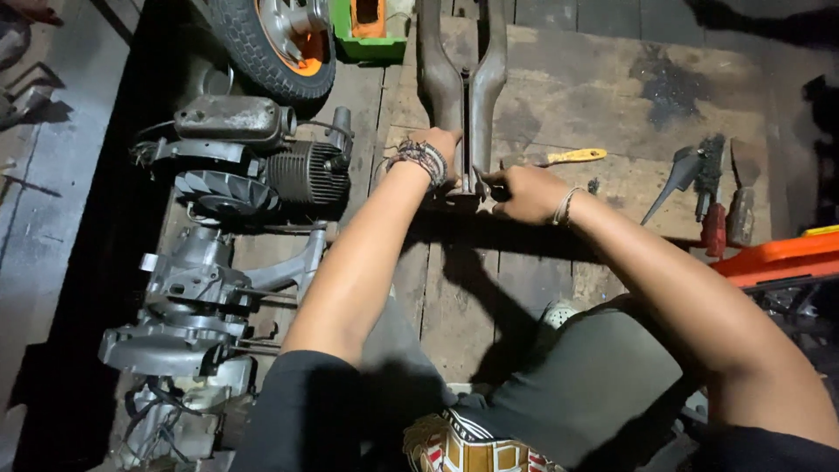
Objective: Aligning two halves of a motorcycle component on a wooden workbench using hands and a screwdriver.
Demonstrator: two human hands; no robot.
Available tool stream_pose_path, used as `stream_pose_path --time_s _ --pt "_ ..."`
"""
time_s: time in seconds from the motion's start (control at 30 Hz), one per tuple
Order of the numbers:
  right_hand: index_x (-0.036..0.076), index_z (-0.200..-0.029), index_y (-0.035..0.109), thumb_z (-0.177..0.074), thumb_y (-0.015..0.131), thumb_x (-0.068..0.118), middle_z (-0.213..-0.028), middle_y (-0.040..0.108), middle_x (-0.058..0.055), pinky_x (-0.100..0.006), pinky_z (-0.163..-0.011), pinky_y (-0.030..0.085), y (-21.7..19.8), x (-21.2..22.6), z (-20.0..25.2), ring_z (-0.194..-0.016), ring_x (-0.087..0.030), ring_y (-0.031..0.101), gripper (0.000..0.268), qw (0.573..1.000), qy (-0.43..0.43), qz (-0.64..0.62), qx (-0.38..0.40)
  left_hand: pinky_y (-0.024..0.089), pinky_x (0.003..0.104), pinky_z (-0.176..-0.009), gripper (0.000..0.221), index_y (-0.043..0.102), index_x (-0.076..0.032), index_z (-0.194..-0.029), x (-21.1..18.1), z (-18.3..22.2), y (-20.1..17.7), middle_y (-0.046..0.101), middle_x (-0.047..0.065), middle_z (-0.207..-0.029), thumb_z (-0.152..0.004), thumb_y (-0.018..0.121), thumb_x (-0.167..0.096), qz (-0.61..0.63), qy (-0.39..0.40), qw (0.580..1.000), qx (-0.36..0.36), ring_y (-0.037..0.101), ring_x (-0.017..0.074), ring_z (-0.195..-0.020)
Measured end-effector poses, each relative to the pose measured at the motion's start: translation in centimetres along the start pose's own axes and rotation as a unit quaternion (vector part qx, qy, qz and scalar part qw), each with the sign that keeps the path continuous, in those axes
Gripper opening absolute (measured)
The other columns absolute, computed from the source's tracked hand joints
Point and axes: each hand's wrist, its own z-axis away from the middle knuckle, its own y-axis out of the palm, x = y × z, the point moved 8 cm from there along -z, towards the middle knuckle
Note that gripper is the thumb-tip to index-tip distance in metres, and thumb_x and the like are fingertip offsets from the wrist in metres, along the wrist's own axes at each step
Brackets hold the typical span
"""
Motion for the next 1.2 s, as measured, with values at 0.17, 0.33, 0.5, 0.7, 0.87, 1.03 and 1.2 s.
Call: stream_pose_path --time_s 0.17,0.33,0.5,0.7,0.87,1.03,1.2 --pt "0.006 -0.121 0.073 -0.083 0.07 0.033 -0.117 0.074 -0.023 -0.056 -0.1 0.053 1.4 -2.5 -3.2 -0.12 -0.043 0.066 0.047 0.999 0.017 -0.007 -0.037 0.053 0.057 -0.101 0.077 0.055 -0.011 -0.144 -0.5 1.1 -0.7 0.066 0.021 -0.133 -0.081 0.085 -0.045 -0.023 -0.004 1.0 -0.008 0.063 0.0399 -0.125" --pt "0.005 -0.119 0.075 -0.083 0.072 0.031 -0.113 0.076 -0.022 -0.053 -0.099 0.054 -0.2 -2.0 -2.6 -0.116 -0.041 0.068 0.044 0.996 0.014 0.02 -0.089 0.056 0.053 -0.097 0.074 0.054 -0.009 -0.145 -1.7 2.7 -1.8 0.068 0.022 -0.13 -0.084 0.084 -0.04 -0.036 0.016 0.999 -0.033 0.066 0.0385 -0.121" --pt "0.007 -0.129 0.07 -0.085 0.069 0.026 -0.124 0.073 -0.021 -0.053 -0.104 0.051 -0.5 0.3 1.5 -0.125 -0.043 0.063 0.047 1.0 0.002 -0.028 -0.01 0.054 0.056 -0.1 0.078 0.045 -0.012 -0.154 -1.5 2.7 -1.2 0.063 0.022 -0.138 -0.089 0.078 -0.04 -0.042 0.013 0.999 0.009 0.062 0.0408 -0.126" --pt "0.008 -0.122 0.073 -0.086 0.069 0.026 -0.119 0.074 -0.021 -0.054 -0.103 0.051 -1.0 -0.7 0.2 -0.123 -0.044 0.064 0.04 0.998 0.001 -0.047 -0.03 0.052 0.056 -0.102 0.084 0.042 -0.015 -0.157 -1.1 1.3 -0.5 0.063 0.022 -0.139 -0.087 0.078 -0.043 -0.047 0.006 0.999 0.012 0.061 0.0412 -0.128" --pt "0.011 -0.127 0.07 -0.087 0.072 0.028 -0.122 0.074 -0.018 -0.053 -0.104 0.051 -0.3 -1.4 -0.2 -0.125 -0.041 0.063 0.044 0.999 0.0 -0.035 -0.035 0.051 0.057 -0.105 0.084 0.038 -0.016 -0.16 -0.9 1.9 -0.4 0.062 0.023 -0.14 -0.089 0.075 -0.042 -0.037 0.002 0.999 0.016 0.06 0.0417 -0.129" --pt "0.013 -0.121 0.074 -0.081 0.073 0.027 -0.118 0.077 -0.016 -0.051 -0.104 0.051 0.9 -3.0 -2.4 -0.122 -0.042 0.065 0.042 0.999 -0.008 -0.045 -0.003 0.049 0.058 -0.108 0.087 0.034 -0.018 -0.161 -0.5 1.4 0.2 0.06 0.023 -0.143 -0.089 0.075 -0.044 -0.027 0.003 0.999 0.038 0.057 0.0423 -0.133" --pt "0.017 -0.124 0.073 -0.084 0.074 0.038 -0.116 0.076 -0.015 -0.051 -0.1 0.053 1.7 -4.6 -4.9 -0.119 -0.04 0.067 0.045 0.998 0.0 -0.018 -0.057 0.05 0.058 -0.106 0.094 0.04 -0.016 -0.158 -0.5 0.6 0.5 0.062 0.023 -0.14 -0.082 0.082 -0.05 -0.01 0.006 1.0 0.013 0.057 0.0424 -0.132"
